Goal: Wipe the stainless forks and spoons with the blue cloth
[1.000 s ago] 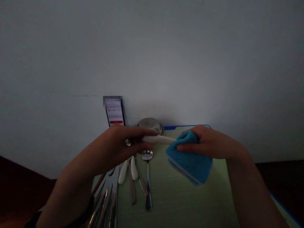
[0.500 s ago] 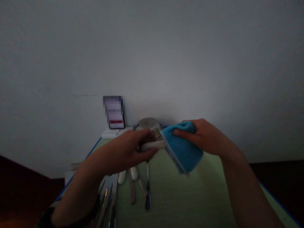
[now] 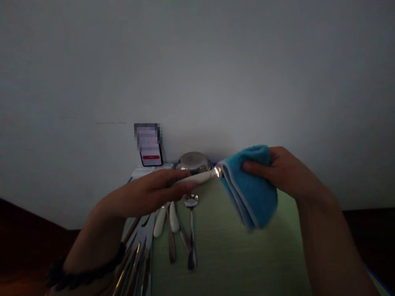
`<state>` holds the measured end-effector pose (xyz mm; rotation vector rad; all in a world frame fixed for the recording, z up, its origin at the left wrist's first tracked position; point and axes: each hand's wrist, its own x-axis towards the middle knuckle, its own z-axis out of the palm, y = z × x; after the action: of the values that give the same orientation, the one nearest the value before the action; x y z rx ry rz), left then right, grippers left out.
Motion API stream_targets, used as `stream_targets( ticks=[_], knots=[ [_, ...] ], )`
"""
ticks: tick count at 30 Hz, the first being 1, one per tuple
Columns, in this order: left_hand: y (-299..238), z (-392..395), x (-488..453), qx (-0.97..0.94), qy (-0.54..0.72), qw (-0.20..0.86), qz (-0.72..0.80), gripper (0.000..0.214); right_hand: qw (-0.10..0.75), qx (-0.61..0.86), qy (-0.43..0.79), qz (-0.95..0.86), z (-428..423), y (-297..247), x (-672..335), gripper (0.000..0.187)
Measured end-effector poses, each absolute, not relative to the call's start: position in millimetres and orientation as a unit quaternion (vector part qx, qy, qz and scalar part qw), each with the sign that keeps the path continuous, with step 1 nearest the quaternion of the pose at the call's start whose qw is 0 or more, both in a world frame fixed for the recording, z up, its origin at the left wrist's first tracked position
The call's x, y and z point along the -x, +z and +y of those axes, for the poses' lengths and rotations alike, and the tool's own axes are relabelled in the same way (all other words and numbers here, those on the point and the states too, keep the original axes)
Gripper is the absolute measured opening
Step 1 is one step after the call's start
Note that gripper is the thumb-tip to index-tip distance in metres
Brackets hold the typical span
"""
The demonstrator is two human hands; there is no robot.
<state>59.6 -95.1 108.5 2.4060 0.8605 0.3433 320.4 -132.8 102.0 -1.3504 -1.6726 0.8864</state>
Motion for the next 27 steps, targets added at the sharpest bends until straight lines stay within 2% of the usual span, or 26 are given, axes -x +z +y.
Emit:
stream_targets(
  ticks=[3,7,14,21,27],
  knots=[
    [105.6,-96.9,-72.7,-0.871,0.124,0.335,0.338,0.037,0.532,0.512,0.380,-0.557,-118.5,90.3,-308.3,0.037],
    [101.2,-100.1,-86.4,-0.867,0.133,0.311,0.367,0.032,0.602,0.487,0.401,-0.489,-102.2,75.9,-293.8,0.043],
    [95.1,-106.7,-93.5,-0.888,0.126,0.184,0.402,0.026,0.560,0.577,0.271,-0.529,-106.4,81.0,-285.1,0.046],
    [89.7,-100.6,-96.9,-0.905,0.119,0.156,0.377,0.022,0.593,0.441,0.469,-0.483,-98.6,69.6,-282.8,0.034],
    [96.7,-99.2,-89.3,-0.924,0.080,0.194,0.318,0.024,0.602,0.379,0.497,-0.496,-104.1,73.6,-285.0,0.021]
  ],
)
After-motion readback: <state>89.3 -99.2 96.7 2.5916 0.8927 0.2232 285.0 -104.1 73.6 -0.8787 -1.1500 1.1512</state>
